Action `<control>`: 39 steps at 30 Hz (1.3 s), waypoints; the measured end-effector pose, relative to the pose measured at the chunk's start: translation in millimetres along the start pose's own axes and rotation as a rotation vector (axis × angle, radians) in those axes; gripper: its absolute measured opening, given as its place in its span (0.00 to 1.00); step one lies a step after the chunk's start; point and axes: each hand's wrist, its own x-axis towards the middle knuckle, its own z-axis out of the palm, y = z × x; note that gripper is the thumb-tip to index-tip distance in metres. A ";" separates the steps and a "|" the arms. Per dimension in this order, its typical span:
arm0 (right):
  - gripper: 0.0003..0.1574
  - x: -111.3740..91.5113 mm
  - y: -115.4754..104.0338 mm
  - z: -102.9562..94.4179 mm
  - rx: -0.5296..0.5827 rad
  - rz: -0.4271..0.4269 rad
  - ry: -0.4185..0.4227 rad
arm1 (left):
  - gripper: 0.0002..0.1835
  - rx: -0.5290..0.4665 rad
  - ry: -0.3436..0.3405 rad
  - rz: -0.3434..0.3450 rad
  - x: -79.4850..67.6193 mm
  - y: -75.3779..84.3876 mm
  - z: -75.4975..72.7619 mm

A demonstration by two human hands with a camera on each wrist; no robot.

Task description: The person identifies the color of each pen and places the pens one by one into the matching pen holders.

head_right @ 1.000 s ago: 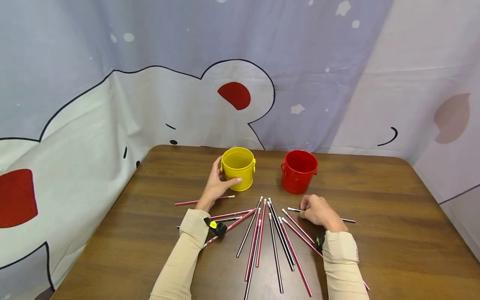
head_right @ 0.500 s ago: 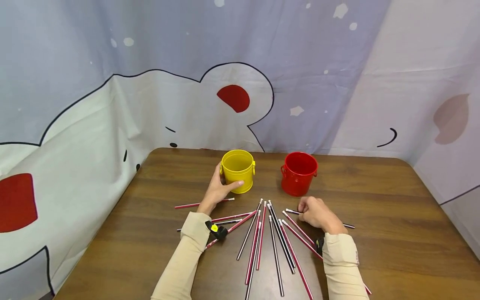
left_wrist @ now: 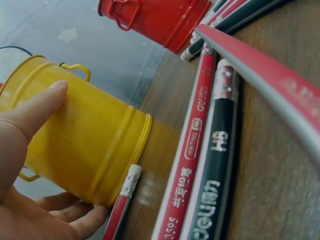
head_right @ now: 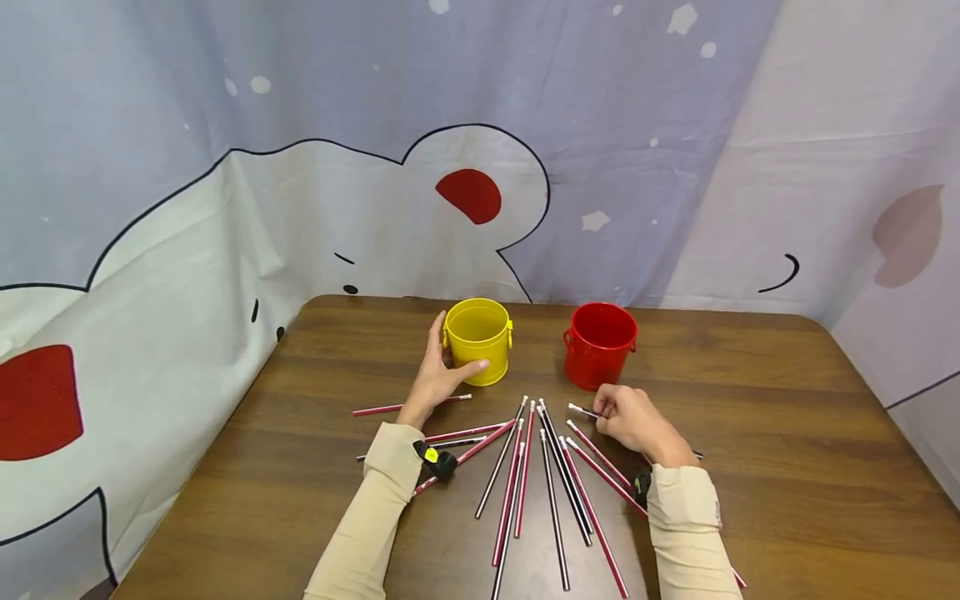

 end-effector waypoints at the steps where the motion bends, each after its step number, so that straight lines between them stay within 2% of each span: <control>1: 0.10 0.0 -0.5 -1.0 -0.001 -0.005 0.014 | 0.56 -0.002 0.004 0.006 0.4 -0.1 0.1; 7: 0.10 -0.4 -4.5 -6.5 -0.003 -0.041 0.120 | 0.54 0.021 0.003 0.023 0.2 2.0 1.3; 15: 0.11 1.1 -17.9 -13.7 0.065 -0.156 0.324 | 0.52 0.045 0.026 0.026 0.6 3.6 4.1; 22: 0.14 -0.1 -19.4 -15.4 0.104 -0.184 0.392 | 0.52 0.042 0.016 0.023 -1.0 2.2 4.6; 31: 0.13 -0.3 -25.9 -15.6 0.192 -0.164 0.500 | 0.51 0.021 -0.001 0.021 -1.2 2.2 4.6; 39: 0.12 -7.5 -56.6 -25.8 0.256 -0.176 0.569 | 0.51 0.008 -0.011 0.037 -0.3 0.7 3.0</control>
